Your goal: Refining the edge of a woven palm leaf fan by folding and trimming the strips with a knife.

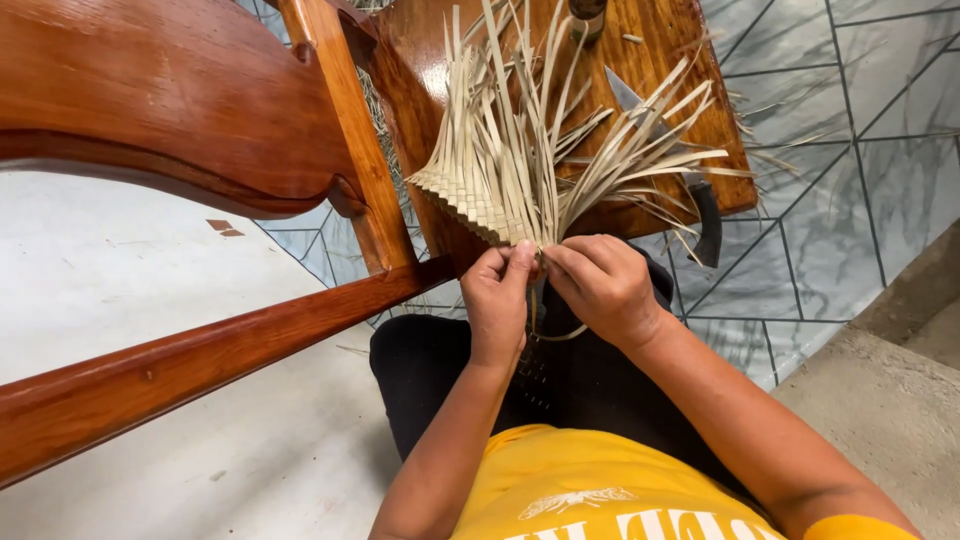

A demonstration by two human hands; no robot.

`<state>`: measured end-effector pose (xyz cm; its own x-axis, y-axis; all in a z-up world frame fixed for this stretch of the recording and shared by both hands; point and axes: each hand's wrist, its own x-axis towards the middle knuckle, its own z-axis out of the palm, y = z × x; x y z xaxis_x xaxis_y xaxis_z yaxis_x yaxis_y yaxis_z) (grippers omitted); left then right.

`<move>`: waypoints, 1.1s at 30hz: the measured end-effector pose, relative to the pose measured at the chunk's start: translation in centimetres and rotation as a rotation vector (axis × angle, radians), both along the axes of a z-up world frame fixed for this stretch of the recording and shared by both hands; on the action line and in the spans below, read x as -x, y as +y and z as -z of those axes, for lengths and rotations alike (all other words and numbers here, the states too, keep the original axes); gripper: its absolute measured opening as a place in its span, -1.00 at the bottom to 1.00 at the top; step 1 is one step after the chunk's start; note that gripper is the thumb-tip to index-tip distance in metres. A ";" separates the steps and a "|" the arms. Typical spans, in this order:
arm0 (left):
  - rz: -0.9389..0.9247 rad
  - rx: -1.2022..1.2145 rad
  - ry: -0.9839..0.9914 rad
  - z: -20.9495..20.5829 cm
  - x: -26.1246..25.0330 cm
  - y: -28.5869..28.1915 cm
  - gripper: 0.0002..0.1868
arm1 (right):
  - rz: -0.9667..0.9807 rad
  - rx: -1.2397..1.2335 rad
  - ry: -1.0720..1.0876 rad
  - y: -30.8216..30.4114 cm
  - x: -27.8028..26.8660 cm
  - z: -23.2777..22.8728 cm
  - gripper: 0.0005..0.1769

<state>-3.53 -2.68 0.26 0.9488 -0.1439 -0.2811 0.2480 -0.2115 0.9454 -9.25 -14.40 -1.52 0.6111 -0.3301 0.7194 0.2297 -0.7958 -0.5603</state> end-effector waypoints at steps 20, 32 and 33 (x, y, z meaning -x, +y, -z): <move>0.227 -0.160 -0.110 -2.3 -1.2 2.1 -0.72 | -0.346 -0.295 0.313 -4.1 -2.6 -0.9 -0.94; 0.331 -0.201 -0.124 -5.2 -1.4 3.2 -0.72 | -0.532 0.064 0.354 -5.5 -5.8 -0.5 -0.89; 0.333 -0.208 -0.122 -5.6 -1.4 3.3 -0.72 | -0.480 0.103 0.360 -5.6 -6.7 1.0 -0.93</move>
<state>-2.08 0.65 5.84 0.8882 -0.4006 -0.2252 0.0226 -0.4514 0.8920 -2.56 -20.03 -2.52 0.8851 0.1030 0.4539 0.3870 -0.7047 -0.5946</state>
